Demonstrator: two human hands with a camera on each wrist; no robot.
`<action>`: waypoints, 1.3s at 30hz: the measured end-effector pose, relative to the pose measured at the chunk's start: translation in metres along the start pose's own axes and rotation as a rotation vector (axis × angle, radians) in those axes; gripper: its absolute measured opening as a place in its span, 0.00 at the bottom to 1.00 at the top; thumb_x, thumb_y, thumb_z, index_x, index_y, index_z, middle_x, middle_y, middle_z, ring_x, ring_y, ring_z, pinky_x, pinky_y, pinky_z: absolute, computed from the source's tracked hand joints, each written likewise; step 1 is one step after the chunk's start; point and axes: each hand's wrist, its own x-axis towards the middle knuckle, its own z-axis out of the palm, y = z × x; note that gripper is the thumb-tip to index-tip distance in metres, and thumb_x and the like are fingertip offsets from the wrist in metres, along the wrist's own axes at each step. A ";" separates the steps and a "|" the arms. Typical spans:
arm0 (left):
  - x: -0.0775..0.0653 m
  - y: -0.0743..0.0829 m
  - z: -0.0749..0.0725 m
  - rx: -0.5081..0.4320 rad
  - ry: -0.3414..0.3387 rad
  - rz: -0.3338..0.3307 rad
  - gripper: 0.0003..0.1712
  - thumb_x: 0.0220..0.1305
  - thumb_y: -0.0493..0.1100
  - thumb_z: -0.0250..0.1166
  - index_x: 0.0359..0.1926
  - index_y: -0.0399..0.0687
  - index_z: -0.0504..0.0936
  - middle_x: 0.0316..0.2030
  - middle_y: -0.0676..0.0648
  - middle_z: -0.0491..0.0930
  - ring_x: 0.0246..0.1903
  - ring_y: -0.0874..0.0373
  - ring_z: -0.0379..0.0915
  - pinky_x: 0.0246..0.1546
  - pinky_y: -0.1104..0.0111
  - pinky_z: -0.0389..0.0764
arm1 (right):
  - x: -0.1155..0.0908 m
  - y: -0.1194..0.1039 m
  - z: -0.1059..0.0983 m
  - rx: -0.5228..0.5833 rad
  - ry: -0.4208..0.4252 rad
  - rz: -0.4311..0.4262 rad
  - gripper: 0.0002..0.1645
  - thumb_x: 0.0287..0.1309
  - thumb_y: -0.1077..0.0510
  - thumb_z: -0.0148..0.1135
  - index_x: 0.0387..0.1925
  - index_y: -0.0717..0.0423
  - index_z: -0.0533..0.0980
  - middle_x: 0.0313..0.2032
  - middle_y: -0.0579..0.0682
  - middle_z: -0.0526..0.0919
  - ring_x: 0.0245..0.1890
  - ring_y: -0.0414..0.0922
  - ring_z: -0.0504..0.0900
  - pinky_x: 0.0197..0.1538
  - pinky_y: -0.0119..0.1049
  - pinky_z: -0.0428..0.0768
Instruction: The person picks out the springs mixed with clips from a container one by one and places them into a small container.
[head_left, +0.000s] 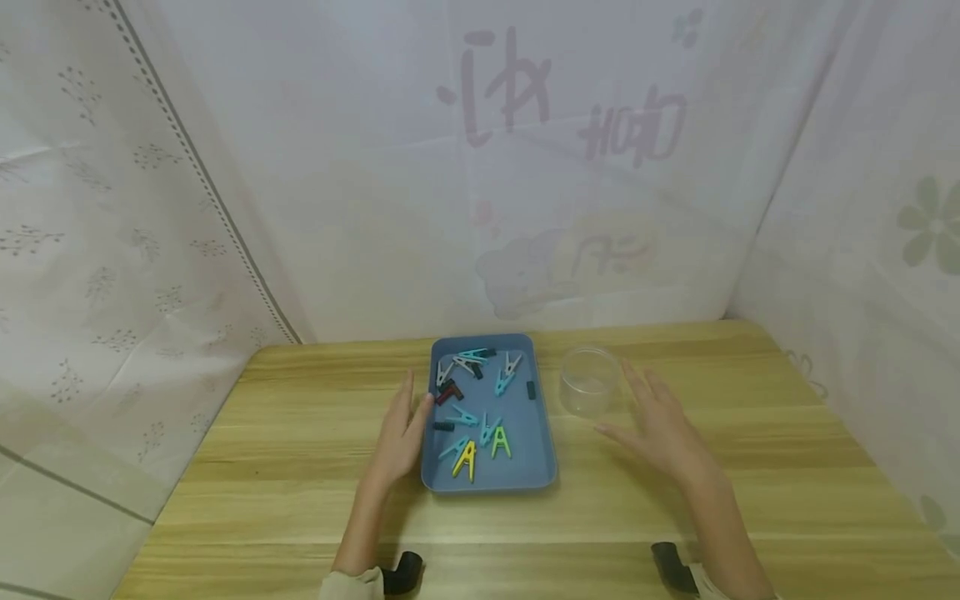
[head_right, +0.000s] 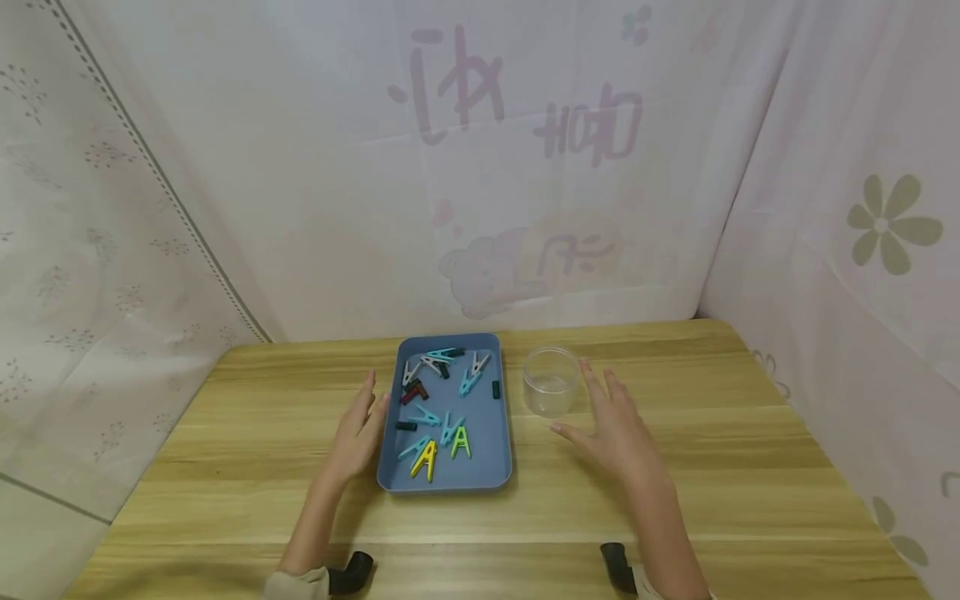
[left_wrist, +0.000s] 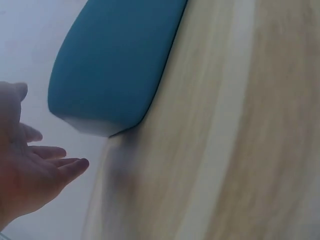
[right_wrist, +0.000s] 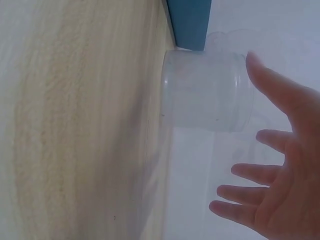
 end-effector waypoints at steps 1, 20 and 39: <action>0.000 0.000 0.001 -0.021 0.009 -0.005 0.40 0.80 0.57 0.44 0.79 0.40 0.44 0.78 0.35 0.46 0.76 0.37 0.45 0.76 0.45 0.49 | 0.000 -0.001 0.000 0.004 -0.001 -0.001 0.65 0.57 0.37 0.70 0.80 0.53 0.42 0.73 0.78 0.46 0.68 0.81 0.50 0.59 0.82 0.58; -0.003 0.000 0.017 -0.209 0.059 -0.105 0.29 0.81 0.41 0.41 0.76 0.32 0.53 0.74 0.33 0.57 0.74 0.36 0.50 0.75 0.45 0.51 | -0.002 -0.011 -0.011 0.110 0.022 -0.047 0.45 0.65 0.51 0.66 0.73 0.68 0.58 0.65 0.74 0.68 0.62 0.72 0.70 0.61 0.68 0.72; 0.001 -0.006 0.028 -0.230 0.035 -0.119 0.29 0.76 0.29 0.38 0.75 0.29 0.53 0.75 0.31 0.52 0.76 0.36 0.45 0.76 0.46 0.49 | 0.004 -0.031 -0.002 0.169 0.004 -0.114 0.34 0.67 0.55 0.63 0.69 0.62 0.66 0.54 0.68 0.81 0.48 0.63 0.83 0.47 0.58 0.85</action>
